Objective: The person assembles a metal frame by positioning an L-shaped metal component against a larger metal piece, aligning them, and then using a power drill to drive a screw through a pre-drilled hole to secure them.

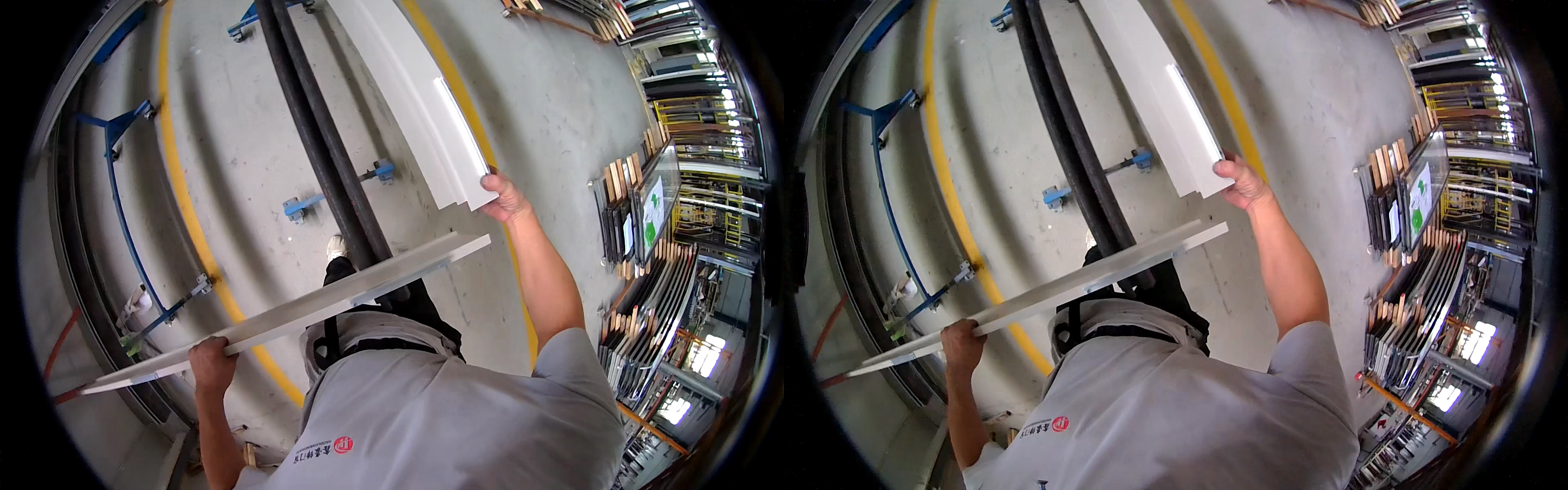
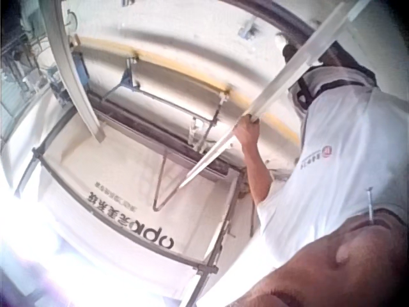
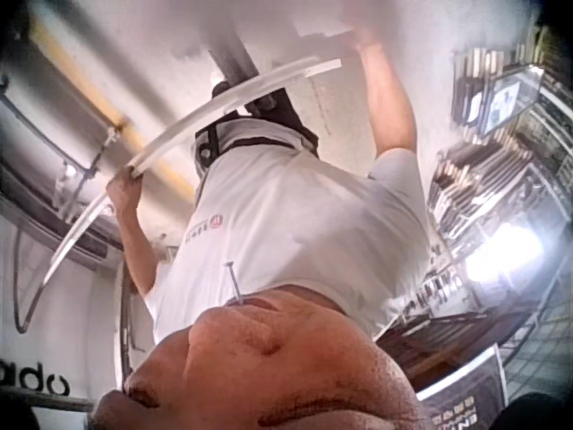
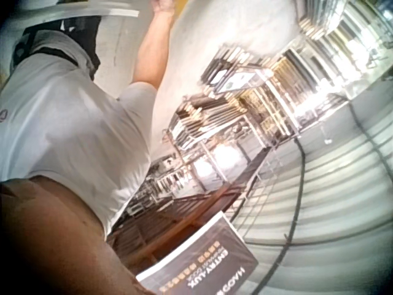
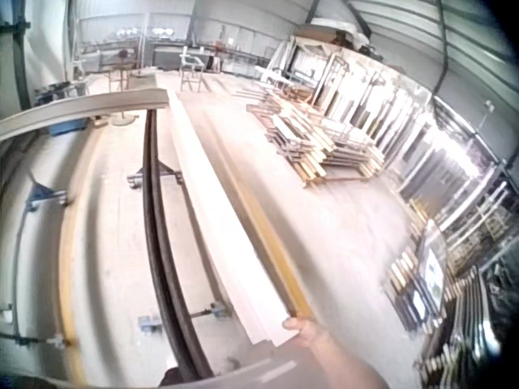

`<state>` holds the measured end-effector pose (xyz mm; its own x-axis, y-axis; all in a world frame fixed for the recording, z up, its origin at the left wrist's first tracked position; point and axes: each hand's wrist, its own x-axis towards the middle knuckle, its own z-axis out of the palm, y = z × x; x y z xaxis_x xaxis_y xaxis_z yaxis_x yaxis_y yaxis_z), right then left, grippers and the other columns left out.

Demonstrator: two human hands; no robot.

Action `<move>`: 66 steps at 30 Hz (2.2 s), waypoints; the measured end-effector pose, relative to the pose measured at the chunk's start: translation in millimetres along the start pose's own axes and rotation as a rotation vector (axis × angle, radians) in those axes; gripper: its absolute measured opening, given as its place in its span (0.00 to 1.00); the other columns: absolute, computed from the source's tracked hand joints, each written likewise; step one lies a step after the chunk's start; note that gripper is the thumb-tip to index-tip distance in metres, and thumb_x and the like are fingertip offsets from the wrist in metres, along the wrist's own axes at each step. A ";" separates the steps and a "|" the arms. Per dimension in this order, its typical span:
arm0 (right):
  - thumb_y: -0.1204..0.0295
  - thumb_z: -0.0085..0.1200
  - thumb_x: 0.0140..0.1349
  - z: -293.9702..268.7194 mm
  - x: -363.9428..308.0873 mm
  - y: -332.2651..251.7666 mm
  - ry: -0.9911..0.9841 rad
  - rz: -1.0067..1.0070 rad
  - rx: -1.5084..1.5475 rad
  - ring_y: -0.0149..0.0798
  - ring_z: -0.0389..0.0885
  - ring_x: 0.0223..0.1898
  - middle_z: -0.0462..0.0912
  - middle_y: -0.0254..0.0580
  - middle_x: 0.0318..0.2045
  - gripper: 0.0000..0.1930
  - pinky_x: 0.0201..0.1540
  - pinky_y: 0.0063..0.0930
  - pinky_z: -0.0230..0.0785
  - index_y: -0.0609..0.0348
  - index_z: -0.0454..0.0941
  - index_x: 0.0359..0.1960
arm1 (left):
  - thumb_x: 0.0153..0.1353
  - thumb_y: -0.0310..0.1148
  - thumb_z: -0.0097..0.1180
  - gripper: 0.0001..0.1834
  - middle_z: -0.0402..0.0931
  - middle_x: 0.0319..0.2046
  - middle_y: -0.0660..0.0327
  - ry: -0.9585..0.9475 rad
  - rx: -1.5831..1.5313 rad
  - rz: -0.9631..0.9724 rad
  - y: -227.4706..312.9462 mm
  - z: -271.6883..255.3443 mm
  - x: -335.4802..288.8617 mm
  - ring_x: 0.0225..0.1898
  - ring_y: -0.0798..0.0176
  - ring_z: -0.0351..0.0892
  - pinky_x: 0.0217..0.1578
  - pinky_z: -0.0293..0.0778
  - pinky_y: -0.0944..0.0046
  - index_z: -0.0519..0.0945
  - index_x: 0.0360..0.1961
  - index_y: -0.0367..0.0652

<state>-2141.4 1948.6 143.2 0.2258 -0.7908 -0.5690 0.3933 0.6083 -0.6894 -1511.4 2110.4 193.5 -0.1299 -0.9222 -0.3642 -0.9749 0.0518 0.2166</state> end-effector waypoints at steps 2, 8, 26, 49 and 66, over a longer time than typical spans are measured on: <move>0.60 0.70 0.45 3.6 4.1 -14.2 0.014 0.009 -0.025 0.43 0.75 0.60 0.78 0.44 0.57 0.44 0.63 0.42 0.69 0.62 0.67 0.66 | 0.42 0.33 0.71 0.10 0.80 0.25 0.52 -0.024 0.036 -0.012 -7.9 1.3 -1.8 0.32 0.43 0.81 0.35 0.75 0.46 0.83 0.25 0.43; 0.58 0.69 0.46 9.5 7.3 -28.1 -0.099 0.034 -0.115 0.41 0.73 0.61 0.75 0.44 0.60 0.48 0.64 0.38 0.67 0.64 0.63 0.69 | 0.40 0.28 0.71 0.12 0.81 0.27 0.53 -0.020 0.060 0.004 -2.2 -9.6 8.8 0.33 0.43 0.81 0.35 0.74 0.47 0.83 0.28 0.42; 0.55 0.70 0.41 54.1 -11.9 -2.1 -0.185 0.086 -0.253 0.45 0.62 0.70 0.65 0.47 0.68 0.60 0.71 0.38 0.55 0.62 0.50 0.76 | 0.44 0.36 0.70 0.09 0.82 0.26 0.54 -0.114 0.032 -0.023 -2.9 -17.0 5.9 0.31 0.46 0.82 0.36 0.78 0.49 0.86 0.26 0.44; 0.69 0.72 0.39 60.6 -21.8 34.5 -0.337 0.155 -0.457 0.40 0.59 0.71 0.63 0.42 0.70 0.61 0.73 0.34 0.49 0.61 0.47 0.76 | 0.46 0.28 0.66 0.09 0.77 0.26 0.53 -0.143 0.086 0.036 -5.4 -3.5 -11.6 0.34 0.43 0.79 0.35 0.73 0.47 0.78 0.27 0.40; 0.61 0.73 0.39 74.4 -34.5 33.2 -0.203 0.109 -0.343 0.41 0.62 0.69 0.65 0.46 0.67 0.60 0.72 0.34 0.51 0.65 0.51 0.75 | 0.43 0.24 0.65 0.10 0.78 0.29 0.51 -0.118 0.071 -0.014 -26.1 -2.1 -19.7 0.35 0.42 0.78 0.37 0.73 0.46 0.79 0.29 0.39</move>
<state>-2069.8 1991.0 173.3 0.4349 -0.6967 -0.5705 0.0456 0.6498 -0.7587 -1483.0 2126.3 196.9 -0.1321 -0.8718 -0.4718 -0.9866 0.0697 0.1475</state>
